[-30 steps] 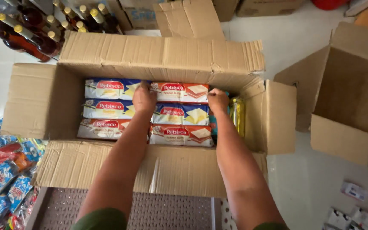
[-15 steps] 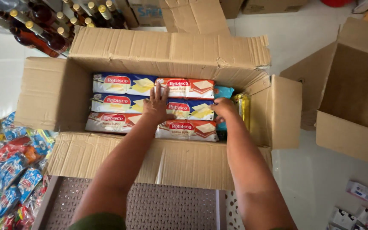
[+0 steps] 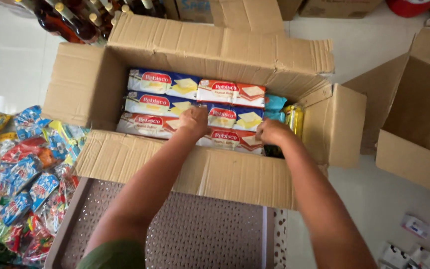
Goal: Packing several types of biscuit packages and snacks into a cardboard shipping box.
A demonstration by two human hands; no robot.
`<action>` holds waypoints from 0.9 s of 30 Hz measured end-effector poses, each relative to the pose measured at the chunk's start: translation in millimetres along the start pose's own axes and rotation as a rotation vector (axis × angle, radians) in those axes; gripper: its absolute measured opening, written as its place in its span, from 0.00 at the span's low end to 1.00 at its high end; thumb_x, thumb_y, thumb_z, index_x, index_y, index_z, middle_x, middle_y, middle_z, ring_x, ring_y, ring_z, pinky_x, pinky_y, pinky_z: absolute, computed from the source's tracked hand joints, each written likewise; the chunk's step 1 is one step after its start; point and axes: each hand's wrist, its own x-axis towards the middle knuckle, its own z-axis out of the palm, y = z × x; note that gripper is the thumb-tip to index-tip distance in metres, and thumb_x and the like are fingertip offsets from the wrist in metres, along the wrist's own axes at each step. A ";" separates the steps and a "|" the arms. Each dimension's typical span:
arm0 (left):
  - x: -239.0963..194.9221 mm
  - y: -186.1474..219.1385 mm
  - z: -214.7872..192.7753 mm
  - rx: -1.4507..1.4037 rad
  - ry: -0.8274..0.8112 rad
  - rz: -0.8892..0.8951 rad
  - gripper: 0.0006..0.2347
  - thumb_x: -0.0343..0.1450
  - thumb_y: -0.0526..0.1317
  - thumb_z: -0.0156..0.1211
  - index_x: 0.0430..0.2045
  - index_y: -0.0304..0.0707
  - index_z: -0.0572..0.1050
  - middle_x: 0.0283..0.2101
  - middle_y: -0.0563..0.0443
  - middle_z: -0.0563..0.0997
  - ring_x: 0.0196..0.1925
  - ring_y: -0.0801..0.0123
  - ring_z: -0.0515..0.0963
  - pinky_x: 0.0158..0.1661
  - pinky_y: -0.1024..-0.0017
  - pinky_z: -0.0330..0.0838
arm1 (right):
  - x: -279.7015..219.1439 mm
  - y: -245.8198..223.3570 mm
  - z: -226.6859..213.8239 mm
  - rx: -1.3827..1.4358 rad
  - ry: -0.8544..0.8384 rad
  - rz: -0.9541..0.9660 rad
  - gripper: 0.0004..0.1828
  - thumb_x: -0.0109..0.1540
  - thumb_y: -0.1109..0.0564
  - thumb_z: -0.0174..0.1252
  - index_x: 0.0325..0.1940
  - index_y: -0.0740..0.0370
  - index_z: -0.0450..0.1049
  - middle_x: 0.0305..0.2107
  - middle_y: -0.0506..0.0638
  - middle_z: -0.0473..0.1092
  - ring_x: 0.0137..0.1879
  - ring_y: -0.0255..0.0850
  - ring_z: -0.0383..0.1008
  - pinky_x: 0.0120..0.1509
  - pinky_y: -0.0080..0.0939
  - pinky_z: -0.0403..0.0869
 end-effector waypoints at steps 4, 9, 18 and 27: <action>-14.6 -16.2 9.8 -0.036 -0.281 0.152 0.29 0.58 0.57 0.76 0.48 0.37 0.80 0.56 0.41 0.81 0.58 0.53 0.80 0.55 0.57 0.76 | -1.0 11.7 30.0 0.092 -0.283 -0.379 0.14 0.58 0.48 0.60 0.43 0.50 0.85 0.40 0.52 0.82 0.47 0.47 0.82 0.55 0.46 0.77; 18.7 -32.6 68.9 -0.081 -0.307 0.179 0.27 0.58 0.54 0.76 0.46 0.37 0.82 0.54 0.39 0.82 0.56 0.50 0.82 0.54 0.54 0.77 | 37.5 30.8 82.0 0.101 -0.343 -0.469 0.20 0.61 0.45 0.59 0.55 0.49 0.79 0.53 0.47 0.77 0.59 0.43 0.75 0.64 0.40 0.70; 81.9 -28.0 161.9 0.245 -0.319 0.640 0.17 0.69 0.56 0.61 0.47 0.52 0.83 0.54 0.48 0.84 0.54 0.51 0.82 0.52 0.48 0.78 | 58.2 59.4 109.7 0.204 -0.449 -0.456 0.24 0.60 0.46 0.58 0.60 0.50 0.78 0.56 0.48 0.78 0.61 0.42 0.76 0.67 0.43 0.70; 14.4 -32.8 43.1 -0.523 0.127 -0.010 0.17 0.67 0.49 0.62 0.43 0.38 0.79 0.48 0.41 0.83 0.50 0.53 0.83 0.50 0.53 0.77 | -68.8 -76.7 11.4 0.076 0.060 -0.208 0.30 0.70 0.36 0.51 0.60 0.63 0.77 0.52 0.63 0.75 0.57 0.55 0.76 0.62 0.50 0.71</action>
